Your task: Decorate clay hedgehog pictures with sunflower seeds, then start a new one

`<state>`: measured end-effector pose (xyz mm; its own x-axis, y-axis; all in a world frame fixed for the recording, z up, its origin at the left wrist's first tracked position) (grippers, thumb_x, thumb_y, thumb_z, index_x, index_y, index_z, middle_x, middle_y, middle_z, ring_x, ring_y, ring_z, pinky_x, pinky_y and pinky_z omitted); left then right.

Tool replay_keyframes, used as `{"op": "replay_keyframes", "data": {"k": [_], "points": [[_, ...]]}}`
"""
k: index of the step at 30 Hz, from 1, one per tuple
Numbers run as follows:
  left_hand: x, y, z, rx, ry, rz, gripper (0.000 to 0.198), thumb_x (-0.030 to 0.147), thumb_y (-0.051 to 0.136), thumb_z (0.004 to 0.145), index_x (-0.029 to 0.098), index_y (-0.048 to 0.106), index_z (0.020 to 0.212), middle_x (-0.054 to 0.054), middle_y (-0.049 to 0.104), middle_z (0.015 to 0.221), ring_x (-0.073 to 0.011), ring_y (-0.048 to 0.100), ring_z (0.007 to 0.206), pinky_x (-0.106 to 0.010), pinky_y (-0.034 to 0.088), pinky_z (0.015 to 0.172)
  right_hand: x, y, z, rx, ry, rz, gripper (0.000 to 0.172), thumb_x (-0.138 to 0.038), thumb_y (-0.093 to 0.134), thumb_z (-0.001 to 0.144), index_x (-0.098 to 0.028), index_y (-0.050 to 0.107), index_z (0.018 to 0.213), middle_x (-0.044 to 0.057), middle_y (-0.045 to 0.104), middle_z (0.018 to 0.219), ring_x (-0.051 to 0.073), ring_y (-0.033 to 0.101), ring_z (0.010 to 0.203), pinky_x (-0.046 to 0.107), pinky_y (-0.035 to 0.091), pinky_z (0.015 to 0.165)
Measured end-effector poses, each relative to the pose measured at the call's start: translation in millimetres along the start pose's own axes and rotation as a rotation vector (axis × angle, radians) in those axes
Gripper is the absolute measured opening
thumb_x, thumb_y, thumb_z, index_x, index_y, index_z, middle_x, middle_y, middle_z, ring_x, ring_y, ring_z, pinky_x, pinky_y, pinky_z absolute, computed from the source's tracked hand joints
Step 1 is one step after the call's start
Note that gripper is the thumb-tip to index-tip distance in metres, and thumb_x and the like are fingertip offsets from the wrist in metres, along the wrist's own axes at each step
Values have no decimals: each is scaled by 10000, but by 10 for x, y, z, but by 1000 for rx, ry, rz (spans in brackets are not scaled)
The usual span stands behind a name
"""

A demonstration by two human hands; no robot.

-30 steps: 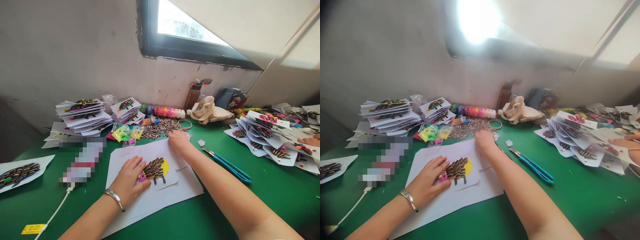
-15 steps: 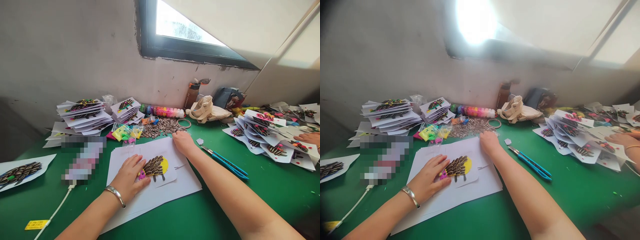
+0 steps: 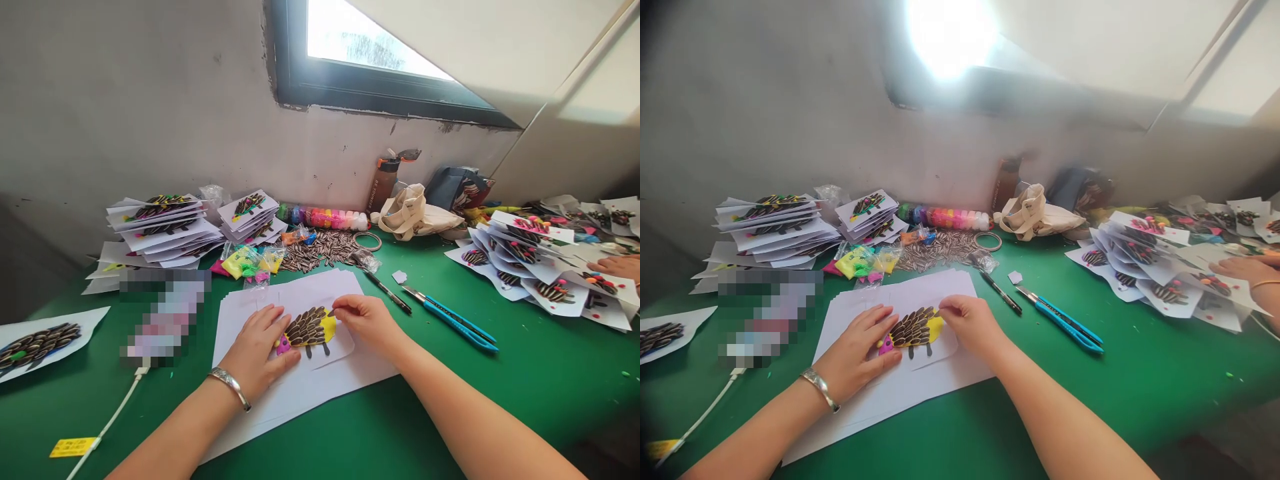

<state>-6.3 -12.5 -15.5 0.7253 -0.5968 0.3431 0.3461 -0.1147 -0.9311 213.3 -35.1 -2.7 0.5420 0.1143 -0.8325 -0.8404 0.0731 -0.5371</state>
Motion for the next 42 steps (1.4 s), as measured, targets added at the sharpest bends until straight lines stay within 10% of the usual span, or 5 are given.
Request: {"op": "replay_keyframes", "data": {"k": [42], "points": [[7, 12, -9, -10, 10, 11, 566, 509, 541, 779, 183, 531, 1241, -118, 447, 1361, -333, 348, 1271, -515, 324, 1034, -136, 147, -27, -12, -248, -420, 214, -115, 470, 847, -173, 676, 833, 50, 589, 778, 170, 513, 780, 258, 427, 700]]}}
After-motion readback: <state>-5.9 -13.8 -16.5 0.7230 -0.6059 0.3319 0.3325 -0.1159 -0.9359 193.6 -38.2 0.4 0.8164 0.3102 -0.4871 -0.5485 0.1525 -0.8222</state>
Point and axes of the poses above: each hand's wrist, its own z-axis towards the middle knuckle, its own y-axis out of the palm, x = y × z, the point moved 4 cm from there along z, towards the middle knuckle
